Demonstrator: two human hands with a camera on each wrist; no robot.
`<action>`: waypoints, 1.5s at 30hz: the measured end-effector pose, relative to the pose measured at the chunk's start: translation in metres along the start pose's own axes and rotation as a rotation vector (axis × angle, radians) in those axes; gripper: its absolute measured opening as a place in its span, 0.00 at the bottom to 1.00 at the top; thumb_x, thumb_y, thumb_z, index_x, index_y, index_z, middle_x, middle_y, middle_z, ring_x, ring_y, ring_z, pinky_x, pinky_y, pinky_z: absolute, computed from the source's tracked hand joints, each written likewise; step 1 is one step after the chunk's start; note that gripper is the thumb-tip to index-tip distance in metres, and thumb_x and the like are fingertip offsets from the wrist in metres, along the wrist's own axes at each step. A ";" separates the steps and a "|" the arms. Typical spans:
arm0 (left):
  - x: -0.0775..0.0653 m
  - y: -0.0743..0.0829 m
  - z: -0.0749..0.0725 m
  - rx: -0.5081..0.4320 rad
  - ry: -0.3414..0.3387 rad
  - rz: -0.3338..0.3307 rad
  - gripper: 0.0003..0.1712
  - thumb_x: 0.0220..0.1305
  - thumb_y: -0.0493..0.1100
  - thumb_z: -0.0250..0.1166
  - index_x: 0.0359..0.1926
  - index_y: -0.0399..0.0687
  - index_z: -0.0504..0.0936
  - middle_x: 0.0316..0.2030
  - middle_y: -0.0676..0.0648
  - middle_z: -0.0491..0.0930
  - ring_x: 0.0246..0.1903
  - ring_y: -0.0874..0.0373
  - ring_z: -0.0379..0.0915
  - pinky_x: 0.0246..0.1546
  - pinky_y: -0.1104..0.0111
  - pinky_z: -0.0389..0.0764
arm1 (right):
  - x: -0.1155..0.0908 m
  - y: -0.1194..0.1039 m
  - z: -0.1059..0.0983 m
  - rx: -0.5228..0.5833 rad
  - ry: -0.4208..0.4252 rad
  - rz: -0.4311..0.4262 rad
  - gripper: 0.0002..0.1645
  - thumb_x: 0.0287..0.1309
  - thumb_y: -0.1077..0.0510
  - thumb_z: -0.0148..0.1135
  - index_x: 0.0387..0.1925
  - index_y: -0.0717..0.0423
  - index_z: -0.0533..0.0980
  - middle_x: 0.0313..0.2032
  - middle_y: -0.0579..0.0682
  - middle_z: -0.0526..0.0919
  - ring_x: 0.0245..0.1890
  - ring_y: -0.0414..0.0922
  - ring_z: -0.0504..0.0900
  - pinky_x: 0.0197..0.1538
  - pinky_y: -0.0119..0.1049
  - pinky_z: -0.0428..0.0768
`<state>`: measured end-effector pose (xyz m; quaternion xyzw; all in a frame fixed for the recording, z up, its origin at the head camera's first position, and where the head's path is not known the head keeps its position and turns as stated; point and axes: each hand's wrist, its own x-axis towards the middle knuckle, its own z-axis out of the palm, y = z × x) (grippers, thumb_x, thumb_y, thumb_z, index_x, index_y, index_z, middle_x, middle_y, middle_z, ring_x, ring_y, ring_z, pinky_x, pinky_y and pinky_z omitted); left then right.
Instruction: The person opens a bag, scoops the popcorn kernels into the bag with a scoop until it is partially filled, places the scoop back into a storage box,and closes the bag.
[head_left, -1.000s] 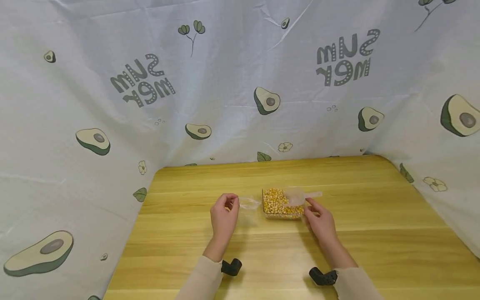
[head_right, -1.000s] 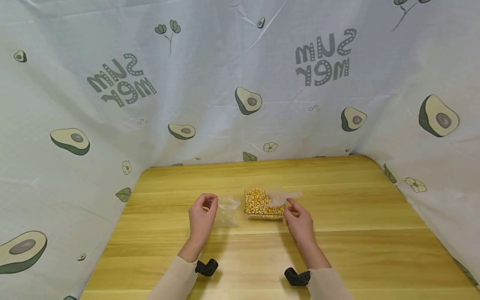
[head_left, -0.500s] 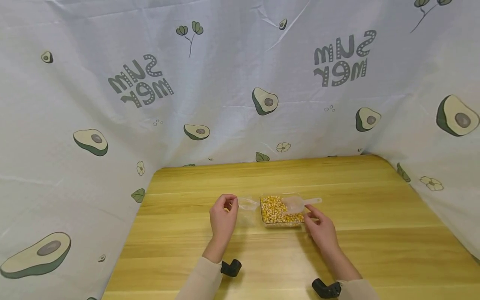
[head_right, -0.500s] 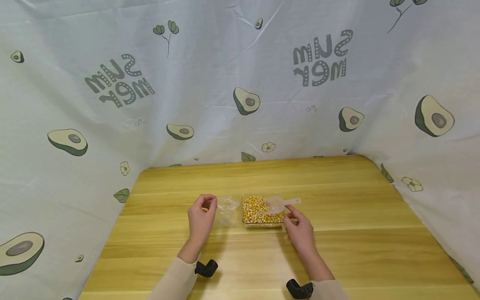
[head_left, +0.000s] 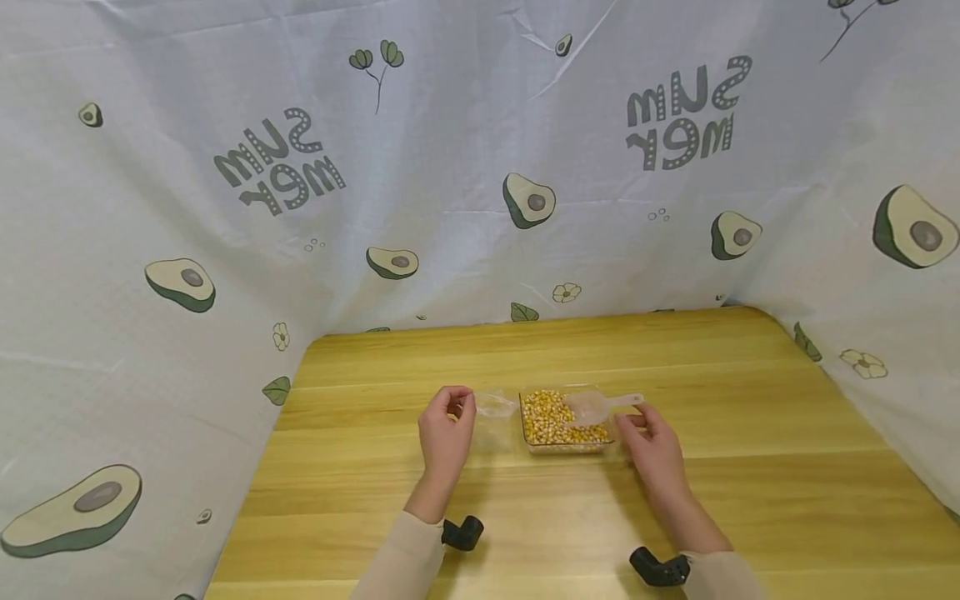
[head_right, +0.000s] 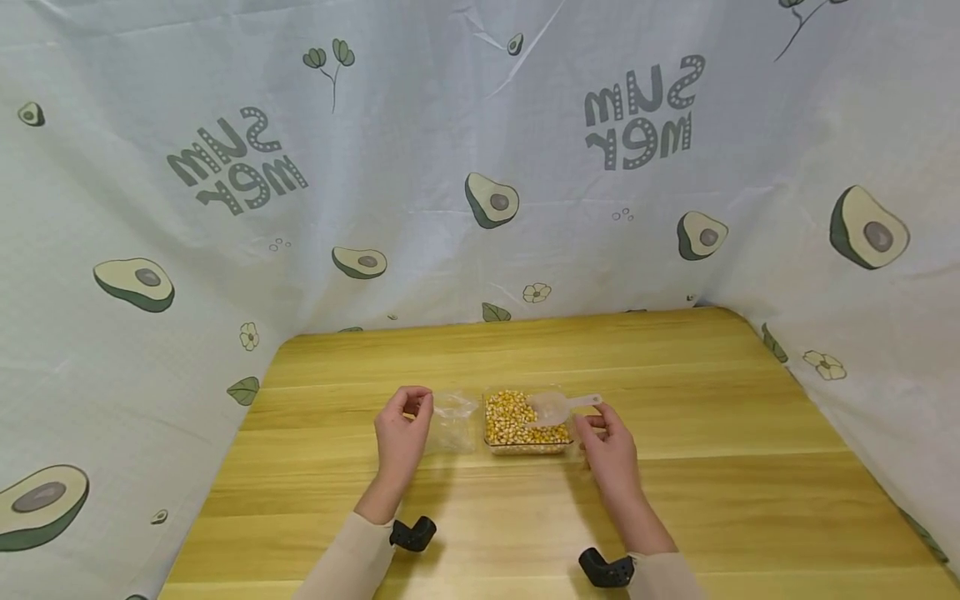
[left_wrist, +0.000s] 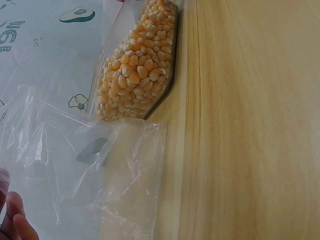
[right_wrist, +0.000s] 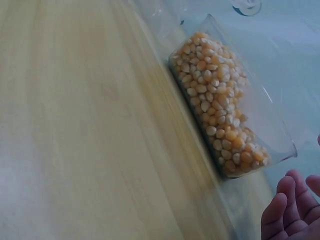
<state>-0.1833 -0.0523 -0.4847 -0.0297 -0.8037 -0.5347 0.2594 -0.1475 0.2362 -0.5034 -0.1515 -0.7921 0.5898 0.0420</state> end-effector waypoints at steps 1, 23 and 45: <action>0.000 0.000 0.000 -0.005 -0.001 0.004 0.02 0.63 0.36 0.66 0.35 0.43 0.86 0.26 0.48 0.84 0.24 0.63 0.74 0.22 0.75 0.73 | 0.002 -0.001 -0.001 0.022 0.002 0.004 0.35 0.72 0.44 0.55 0.73 0.53 0.62 0.38 0.35 0.76 0.29 0.34 0.74 0.30 0.30 0.77; -0.002 0.000 -0.002 -0.016 -0.003 -0.028 0.02 0.63 0.36 0.66 0.34 0.46 0.85 0.26 0.49 0.83 0.24 0.64 0.73 0.24 0.74 0.74 | 0.011 -0.009 -0.003 0.096 -0.035 -0.134 0.21 0.76 0.49 0.49 0.59 0.59 0.69 0.30 0.37 0.82 0.23 0.36 0.74 0.27 0.32 0.77; -0.002 0.000 -0.001 -0.011 -0.001 -0.029 0.03 0.63 0.36 0.66 0.34 0.46 0.85 0.25 0.49 0.83 0.24 0.64 0.73 0.23 0.75 0.74 | 0.018 0.000 -0.005 0.377 -0.118 0.031 0.11 0.74 0.51 0.52 0.50 0.53 0.71 0.28 0.36 0.84 0.22 0.34 0.73 0.26 0.27 0.74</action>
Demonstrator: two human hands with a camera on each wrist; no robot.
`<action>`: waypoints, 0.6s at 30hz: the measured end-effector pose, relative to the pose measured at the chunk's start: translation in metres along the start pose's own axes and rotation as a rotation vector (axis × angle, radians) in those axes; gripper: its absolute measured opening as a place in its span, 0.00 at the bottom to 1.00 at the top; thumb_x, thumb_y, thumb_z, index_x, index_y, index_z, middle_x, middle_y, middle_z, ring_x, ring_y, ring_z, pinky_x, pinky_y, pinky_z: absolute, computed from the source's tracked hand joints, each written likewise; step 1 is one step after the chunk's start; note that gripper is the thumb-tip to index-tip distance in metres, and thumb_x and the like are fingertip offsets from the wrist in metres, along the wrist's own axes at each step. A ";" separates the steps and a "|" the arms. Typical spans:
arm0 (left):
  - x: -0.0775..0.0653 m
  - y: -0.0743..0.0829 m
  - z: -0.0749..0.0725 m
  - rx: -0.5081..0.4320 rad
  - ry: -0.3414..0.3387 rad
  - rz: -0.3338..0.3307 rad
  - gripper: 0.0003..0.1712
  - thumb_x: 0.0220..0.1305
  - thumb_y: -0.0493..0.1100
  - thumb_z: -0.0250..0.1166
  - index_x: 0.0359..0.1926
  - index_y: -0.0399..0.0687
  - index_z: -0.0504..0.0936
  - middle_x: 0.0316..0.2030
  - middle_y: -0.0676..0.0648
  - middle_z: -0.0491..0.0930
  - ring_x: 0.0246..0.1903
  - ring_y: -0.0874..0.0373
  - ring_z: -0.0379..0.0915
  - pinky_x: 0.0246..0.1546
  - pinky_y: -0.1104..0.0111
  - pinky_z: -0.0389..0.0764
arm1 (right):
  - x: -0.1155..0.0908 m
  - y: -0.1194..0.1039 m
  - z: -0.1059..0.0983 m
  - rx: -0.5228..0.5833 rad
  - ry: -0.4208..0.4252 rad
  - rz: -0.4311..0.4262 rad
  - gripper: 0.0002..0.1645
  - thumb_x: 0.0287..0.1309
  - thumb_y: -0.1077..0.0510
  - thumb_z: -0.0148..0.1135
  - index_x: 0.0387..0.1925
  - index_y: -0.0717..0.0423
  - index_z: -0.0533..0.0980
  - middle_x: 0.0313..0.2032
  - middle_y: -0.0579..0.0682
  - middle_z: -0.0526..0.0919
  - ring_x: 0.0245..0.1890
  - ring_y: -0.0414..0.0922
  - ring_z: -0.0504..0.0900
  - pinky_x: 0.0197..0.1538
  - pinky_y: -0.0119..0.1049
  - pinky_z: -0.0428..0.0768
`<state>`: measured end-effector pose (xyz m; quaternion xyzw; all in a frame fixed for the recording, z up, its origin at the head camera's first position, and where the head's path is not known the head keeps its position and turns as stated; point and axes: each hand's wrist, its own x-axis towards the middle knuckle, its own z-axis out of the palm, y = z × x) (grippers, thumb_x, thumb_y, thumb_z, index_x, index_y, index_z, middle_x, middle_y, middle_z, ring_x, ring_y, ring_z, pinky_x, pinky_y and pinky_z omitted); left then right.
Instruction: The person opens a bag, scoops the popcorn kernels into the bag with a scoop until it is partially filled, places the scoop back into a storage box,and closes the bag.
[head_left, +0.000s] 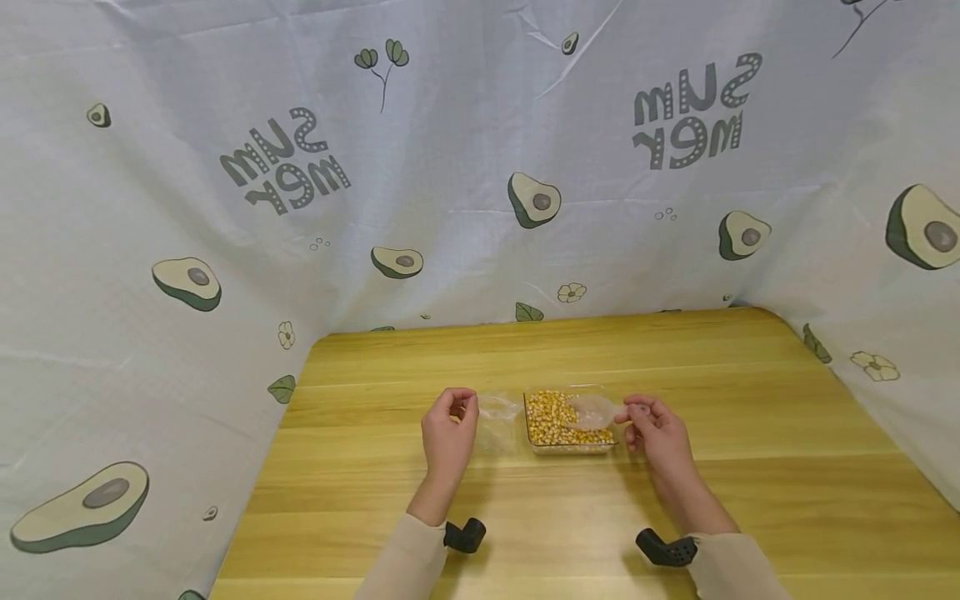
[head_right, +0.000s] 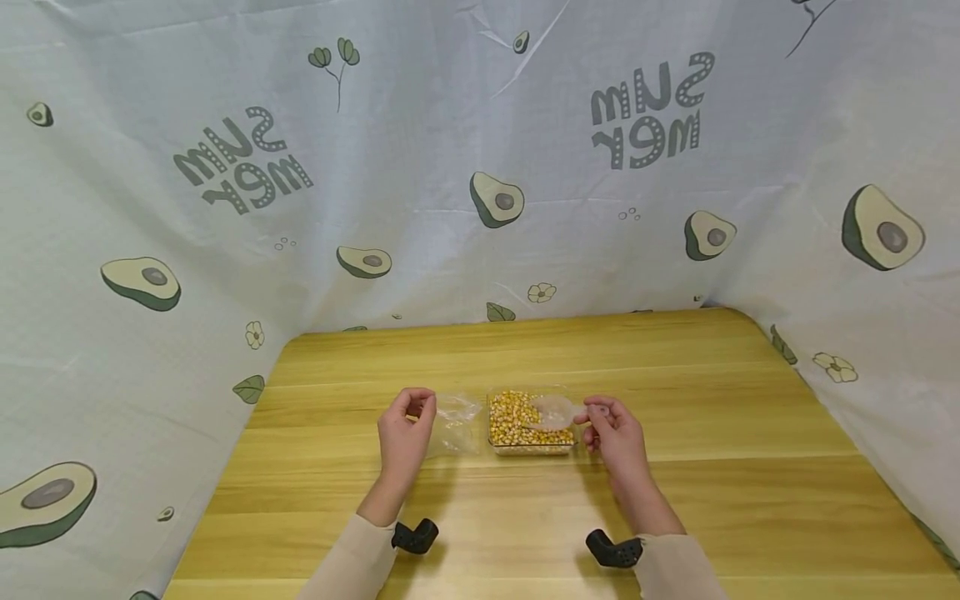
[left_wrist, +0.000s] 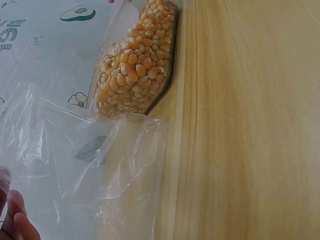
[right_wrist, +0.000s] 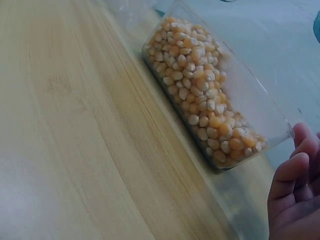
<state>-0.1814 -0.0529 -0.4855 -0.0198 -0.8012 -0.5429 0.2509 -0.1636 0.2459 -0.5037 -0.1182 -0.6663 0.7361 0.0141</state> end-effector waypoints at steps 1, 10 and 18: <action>0.000 0.000 0.000 0.000 -0.001 -0.005 0.02 0.63 0.36 0.66 0.34 0.45 0.86 0.25 0.49 0.83 0.24 0.64 0.73 0.23 0.75 0.74 | 0.000 0.001 0.000 0.014 -0.005 -0.001 0.12 0.74 0.51 0.51 0.51 0.54 0.70 0.28 0.36 0.84 0.22 0.34 0.73 0.26 0.27 0.74; 0.002 0.002 0.001 -0.004 -0.005 -0.033 0.02 0.64 0.37 0.66 0.34 0.47 0.86 0.26 0.49 0.82 0.24 0.65 0.73 0.23 0.75 0.73 | -0.004 0.004 -0.002 0.132 -0.037 -0.020 0.10 0.74 0.52 0.51 0.49 0.52 0.72 0.29 0.37 0.85 0.21 0.34 0.72 0.26 0.26 0.73; 0.001 0.000 0.001 0.005 -0.009 -0.025 0.02 0.63 0.37 0.67 0.34 0.47 0.86 0.26 0.50 0.83 0.24 0.65 0.73 0.23 0.75 0.73 | -0.006 0.001 -0.003 0.139 -0.034 -0.006 0.10 0.74 0.51 0.51 0.49 0.50 0.72 0.29 0.36 0.85 0.22 0.34 0.72 0.26 0.26 0.73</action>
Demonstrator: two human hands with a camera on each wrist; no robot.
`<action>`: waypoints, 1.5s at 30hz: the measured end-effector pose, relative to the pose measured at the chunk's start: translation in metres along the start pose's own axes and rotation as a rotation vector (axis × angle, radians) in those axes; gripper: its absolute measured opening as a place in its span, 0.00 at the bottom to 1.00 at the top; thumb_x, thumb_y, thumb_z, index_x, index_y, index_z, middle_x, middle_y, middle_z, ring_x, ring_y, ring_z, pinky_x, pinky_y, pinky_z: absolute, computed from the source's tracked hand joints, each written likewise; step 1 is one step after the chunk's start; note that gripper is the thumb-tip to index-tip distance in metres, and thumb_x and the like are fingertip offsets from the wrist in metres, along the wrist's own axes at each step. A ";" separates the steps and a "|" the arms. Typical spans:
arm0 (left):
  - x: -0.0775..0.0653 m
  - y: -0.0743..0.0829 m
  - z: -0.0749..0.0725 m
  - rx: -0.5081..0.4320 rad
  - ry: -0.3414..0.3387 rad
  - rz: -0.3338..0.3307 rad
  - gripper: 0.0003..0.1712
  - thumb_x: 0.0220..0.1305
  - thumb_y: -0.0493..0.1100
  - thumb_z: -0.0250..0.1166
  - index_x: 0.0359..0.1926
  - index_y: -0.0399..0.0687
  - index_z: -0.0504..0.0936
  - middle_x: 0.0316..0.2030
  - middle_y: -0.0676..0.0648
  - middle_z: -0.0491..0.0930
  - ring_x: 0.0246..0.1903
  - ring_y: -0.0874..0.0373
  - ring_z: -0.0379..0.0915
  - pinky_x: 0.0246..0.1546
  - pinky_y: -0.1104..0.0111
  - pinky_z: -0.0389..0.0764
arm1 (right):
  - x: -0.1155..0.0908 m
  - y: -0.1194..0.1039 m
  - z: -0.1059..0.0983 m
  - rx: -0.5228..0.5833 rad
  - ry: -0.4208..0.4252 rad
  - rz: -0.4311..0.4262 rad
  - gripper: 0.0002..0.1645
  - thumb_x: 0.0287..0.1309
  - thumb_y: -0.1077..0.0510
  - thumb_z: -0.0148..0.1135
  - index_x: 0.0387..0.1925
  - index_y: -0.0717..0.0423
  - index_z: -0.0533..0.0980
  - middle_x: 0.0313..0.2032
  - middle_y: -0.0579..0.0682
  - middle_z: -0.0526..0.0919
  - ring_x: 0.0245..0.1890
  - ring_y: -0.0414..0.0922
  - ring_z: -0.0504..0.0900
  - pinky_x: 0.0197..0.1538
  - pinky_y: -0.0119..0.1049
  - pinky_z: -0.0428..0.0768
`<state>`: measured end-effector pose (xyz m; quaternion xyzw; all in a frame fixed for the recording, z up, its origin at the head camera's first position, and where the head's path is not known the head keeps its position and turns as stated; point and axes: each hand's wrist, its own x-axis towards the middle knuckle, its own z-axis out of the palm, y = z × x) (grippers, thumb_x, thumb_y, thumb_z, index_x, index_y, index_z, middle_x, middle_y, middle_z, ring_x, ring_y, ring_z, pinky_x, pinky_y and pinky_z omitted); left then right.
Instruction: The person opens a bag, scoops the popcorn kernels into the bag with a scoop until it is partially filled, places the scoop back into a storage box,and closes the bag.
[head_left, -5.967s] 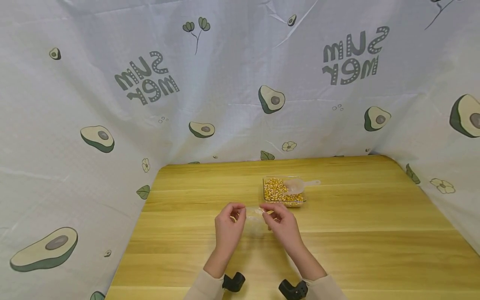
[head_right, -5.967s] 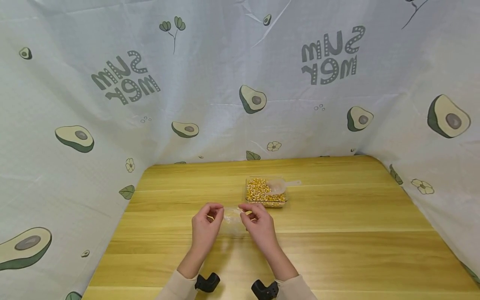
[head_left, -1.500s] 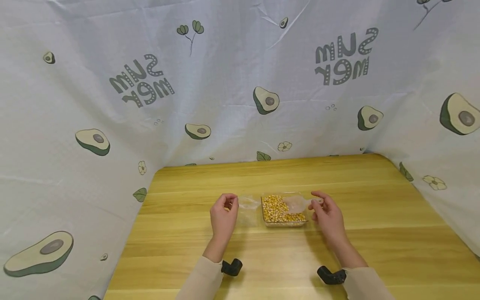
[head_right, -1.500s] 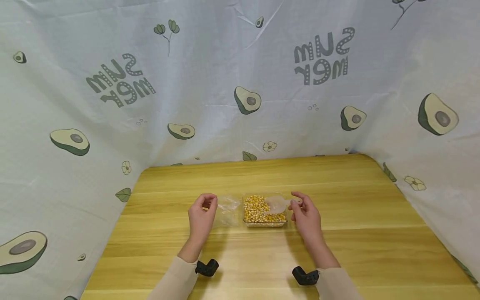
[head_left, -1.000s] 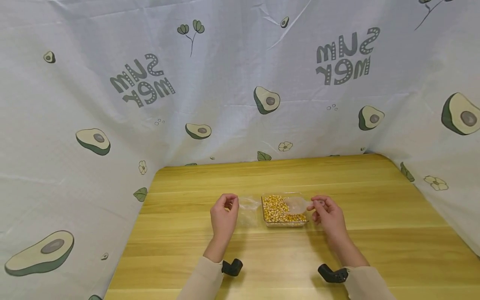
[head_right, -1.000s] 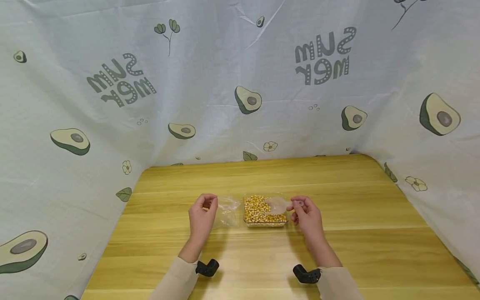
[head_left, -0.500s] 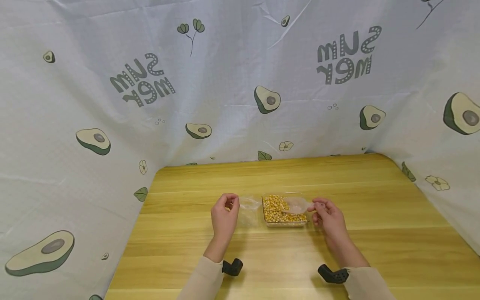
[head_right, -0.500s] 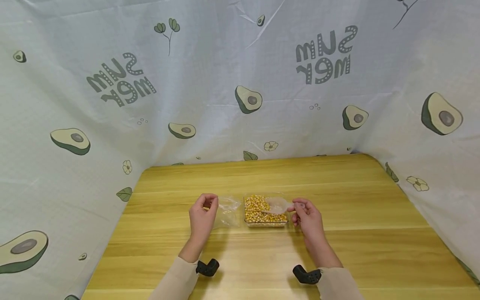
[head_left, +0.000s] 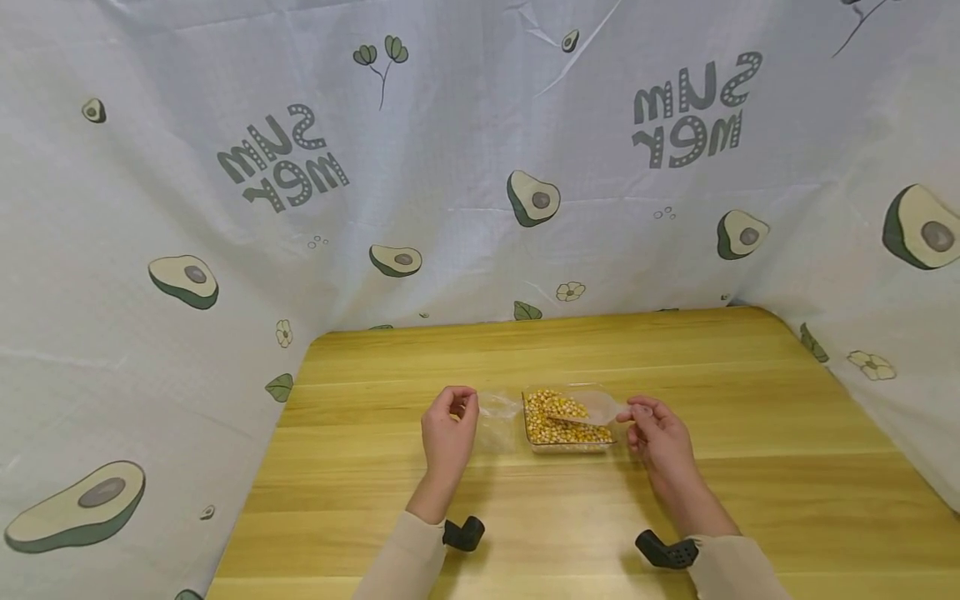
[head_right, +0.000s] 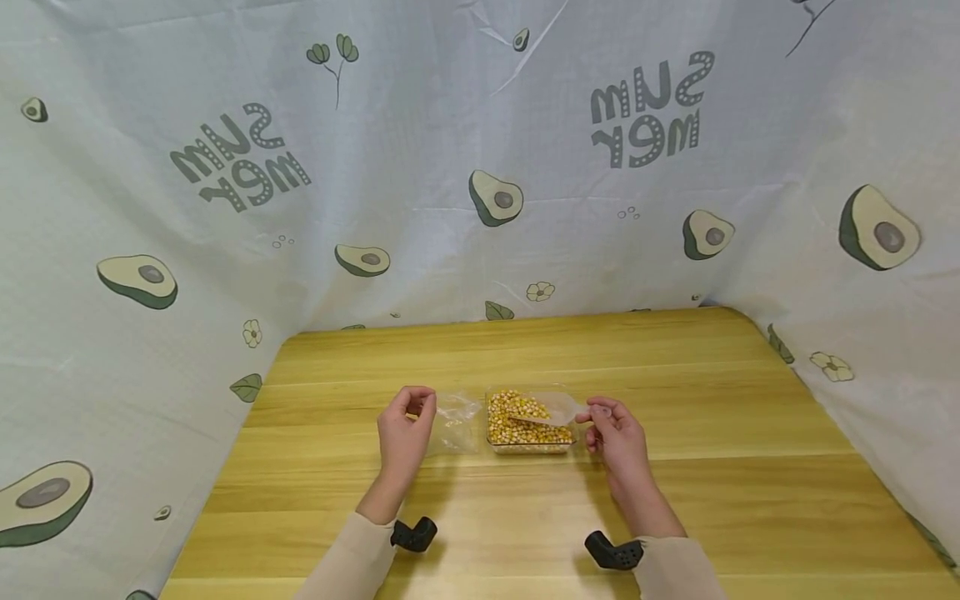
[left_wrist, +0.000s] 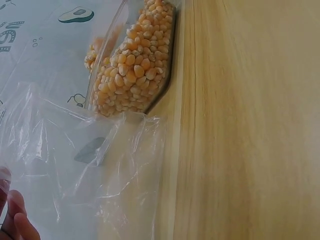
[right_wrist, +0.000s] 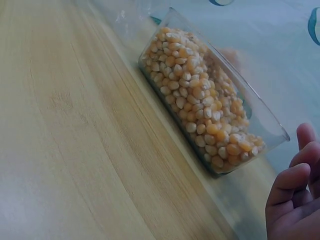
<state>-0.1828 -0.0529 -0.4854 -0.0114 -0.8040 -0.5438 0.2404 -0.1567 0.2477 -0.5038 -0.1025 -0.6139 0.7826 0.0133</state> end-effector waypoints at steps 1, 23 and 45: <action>0.000 0.000 0.000 0.005 0.001 0.004 0.02 0.63 0.37 0.67 0.34 0.47 0.86 0.25 0.50 0.83 0.24 0.65 0.73 0.23 0.75 0.73 | 0.000 -0.001 0.000 -0.001 -0.002 0.002 0.10 0.74 0.51 0.51 0.49 0.50 0.72 0.29 0.36 0.85 0.22 0.34 0.72 0.26 0.26 0.73; 0.001 0.000 -0.004 0.044 0.000 0.058 0.02 0.63 0.36 0.66 0.35 0.45 0.86 0.26 0.49 0.83 0.24 0.63 0.74 0.23 0.75 0.73 | -0.011 -0.019 0.010 0.012 -0.028 -0.034 0.10 0.73 0.48 0.52 0.49 0.48 0.72 0.31 0.36 0.85 0.22 0.34 0.72 0.27 0.27 0.72; 0.002 0.007 -0.002 0.038 0.013 0.108 0.03 0.64 0.37 0.66 0.34 0.47 0.86 0.25 0.50 0.83 0.23 0.63 0.74 0.20 0.76 0.70 | -0.010 -0.047 0.073 -0.037 -0.118 -0.044 0.10 0.75 0.49 0.50 0.47 0.50 0.72 0.30 0.36 0.84 0.22 0.35 0.72 0.28 0.28 0.71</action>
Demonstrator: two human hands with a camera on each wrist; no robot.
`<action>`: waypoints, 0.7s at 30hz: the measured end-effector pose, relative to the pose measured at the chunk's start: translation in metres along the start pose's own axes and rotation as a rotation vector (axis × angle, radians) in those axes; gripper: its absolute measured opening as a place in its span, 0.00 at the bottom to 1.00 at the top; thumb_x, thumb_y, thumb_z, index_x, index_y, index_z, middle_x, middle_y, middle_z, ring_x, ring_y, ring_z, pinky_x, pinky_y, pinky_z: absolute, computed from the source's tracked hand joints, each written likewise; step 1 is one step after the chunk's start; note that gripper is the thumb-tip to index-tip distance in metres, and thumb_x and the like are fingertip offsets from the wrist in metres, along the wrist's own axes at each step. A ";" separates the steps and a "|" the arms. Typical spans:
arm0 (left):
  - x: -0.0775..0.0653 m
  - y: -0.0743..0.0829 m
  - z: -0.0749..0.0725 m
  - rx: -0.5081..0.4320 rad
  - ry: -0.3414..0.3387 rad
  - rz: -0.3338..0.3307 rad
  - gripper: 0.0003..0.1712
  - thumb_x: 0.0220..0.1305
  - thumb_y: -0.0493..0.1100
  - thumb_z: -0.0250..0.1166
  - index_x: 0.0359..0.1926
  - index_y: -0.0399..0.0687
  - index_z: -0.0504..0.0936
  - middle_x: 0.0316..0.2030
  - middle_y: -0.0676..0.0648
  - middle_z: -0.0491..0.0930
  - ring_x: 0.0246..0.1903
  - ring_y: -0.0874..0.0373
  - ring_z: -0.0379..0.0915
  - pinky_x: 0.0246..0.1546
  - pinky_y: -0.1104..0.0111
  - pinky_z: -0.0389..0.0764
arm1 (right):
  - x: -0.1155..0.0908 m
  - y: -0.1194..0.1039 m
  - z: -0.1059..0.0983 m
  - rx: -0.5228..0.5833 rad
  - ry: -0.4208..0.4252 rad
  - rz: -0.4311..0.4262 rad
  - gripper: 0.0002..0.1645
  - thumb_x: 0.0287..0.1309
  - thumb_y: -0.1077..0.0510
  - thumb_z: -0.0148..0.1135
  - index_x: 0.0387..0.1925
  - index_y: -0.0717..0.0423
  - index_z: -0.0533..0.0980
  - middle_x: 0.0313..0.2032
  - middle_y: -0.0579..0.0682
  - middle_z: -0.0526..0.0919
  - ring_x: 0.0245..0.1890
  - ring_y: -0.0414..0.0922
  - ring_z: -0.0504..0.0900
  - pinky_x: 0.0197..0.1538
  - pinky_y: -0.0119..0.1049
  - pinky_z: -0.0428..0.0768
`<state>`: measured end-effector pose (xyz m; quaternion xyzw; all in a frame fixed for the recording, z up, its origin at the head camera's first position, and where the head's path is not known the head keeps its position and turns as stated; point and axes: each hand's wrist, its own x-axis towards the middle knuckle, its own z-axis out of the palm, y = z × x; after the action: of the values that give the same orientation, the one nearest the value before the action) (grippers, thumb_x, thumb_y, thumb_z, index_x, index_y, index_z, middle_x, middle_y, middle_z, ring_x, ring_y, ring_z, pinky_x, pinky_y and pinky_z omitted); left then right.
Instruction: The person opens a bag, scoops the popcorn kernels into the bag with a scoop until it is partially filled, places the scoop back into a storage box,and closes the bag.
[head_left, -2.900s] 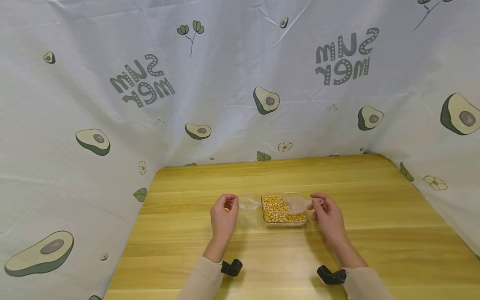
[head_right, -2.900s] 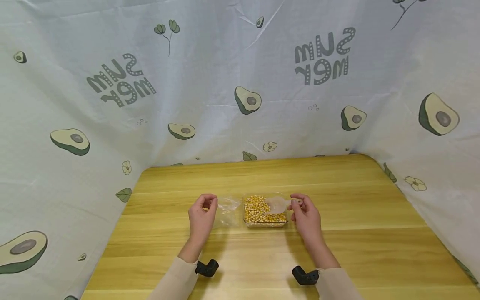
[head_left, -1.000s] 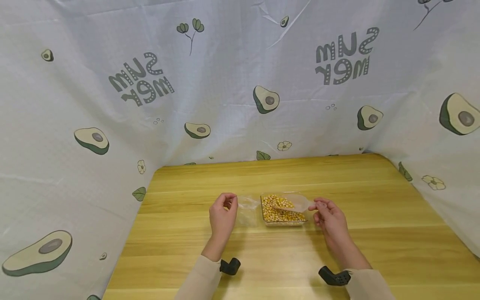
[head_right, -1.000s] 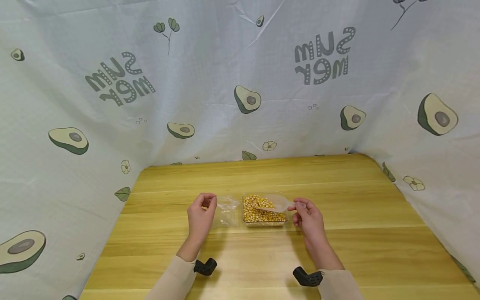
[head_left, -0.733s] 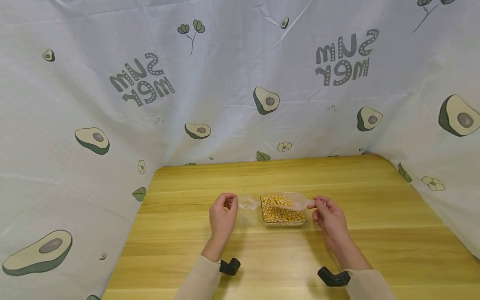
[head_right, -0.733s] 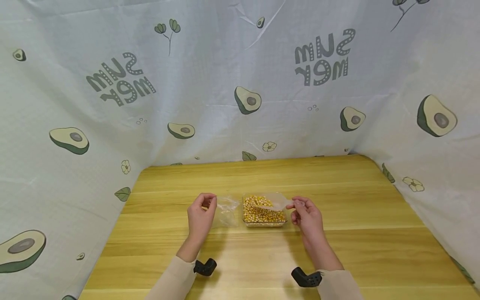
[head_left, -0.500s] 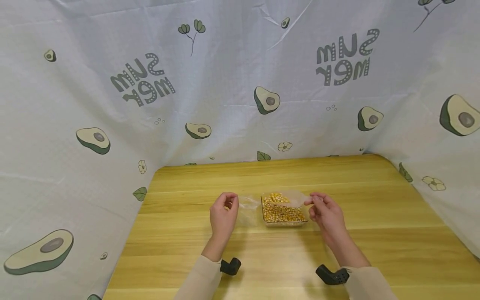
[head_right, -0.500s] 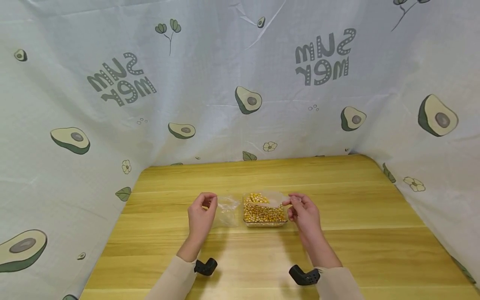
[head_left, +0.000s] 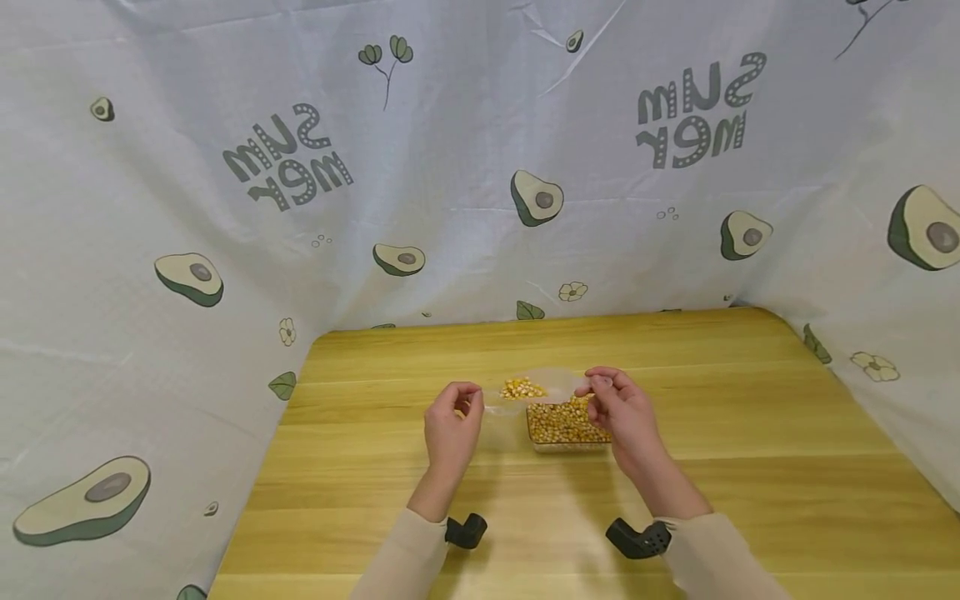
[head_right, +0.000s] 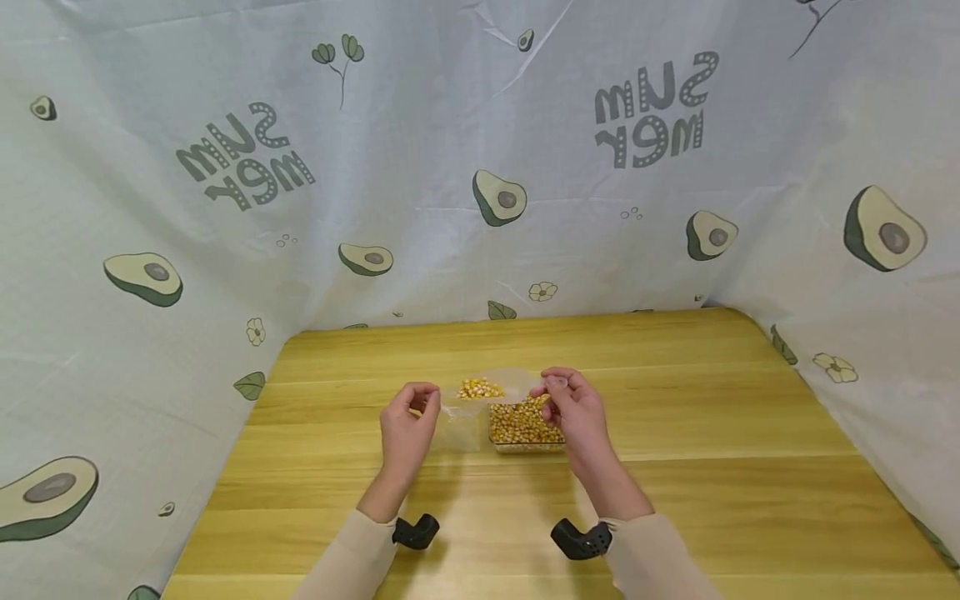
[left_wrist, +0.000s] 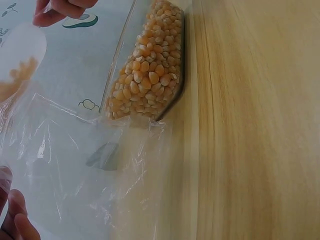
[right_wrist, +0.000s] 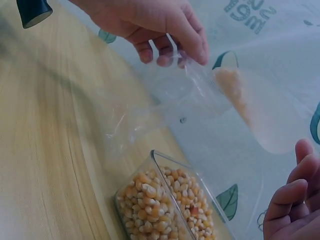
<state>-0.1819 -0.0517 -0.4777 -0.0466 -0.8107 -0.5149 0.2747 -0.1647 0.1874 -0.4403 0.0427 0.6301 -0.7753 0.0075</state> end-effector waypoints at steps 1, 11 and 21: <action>0.000 0.000 0.000 0.000 -0.001 0.005 0.03 0.64 0.37 0.66 0.34 0.47 0.86 0.25 0.50 0.83 0.23 0.63 0.74 0.20 0.76 0.70 | 0.001 0.000 0.003 -0.011 -0.002 -0.001 0.10 0.75 0.50 0.50 0.47 0.50 0.72 0.30 0.36 0.84 0.22 0.35 0.72 0.28 0.28 0.71; 0.003 0.002 0.001 0.015 0.002 0.011 0.03 0.64 0.38 0.66 0.34 0.47 0.85 0.26 0.50 0.84 0.23 0.62 0.74 0.19 0.77 0.69 | 0.004 -0.003 0.014 -0.086 -0.014 -0.018 0.12 0.75 0.51 0.51 0.49 0.54 0.72 0.30 0.36 0.85 0.22 0.36 0.71 0.27 0.28 0.71; 0.003 0.001 0.002 0.032 -0.016 0.016 0.04 0.65 0.40 0.66 0.34 0.46 0.85 0.27 0.51 0.83 0.23 0.62 0.75 0.22 0.75 0.72 | 0.006 -0.003 0.015 -0.135 -0.022 -0.052 0.13 0.75 0.50 0.51 0.49 0.55 0.72 0.30 0.37 0.86 0.22 0.35 0.72 0.27 0.28 0.71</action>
<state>-0.1851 -0.0498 -0.4763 -0.0529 -0.8207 -0.4993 0.2729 -0.1714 0.1740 -0.4350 0.0175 0.6817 -0.7314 -0.0029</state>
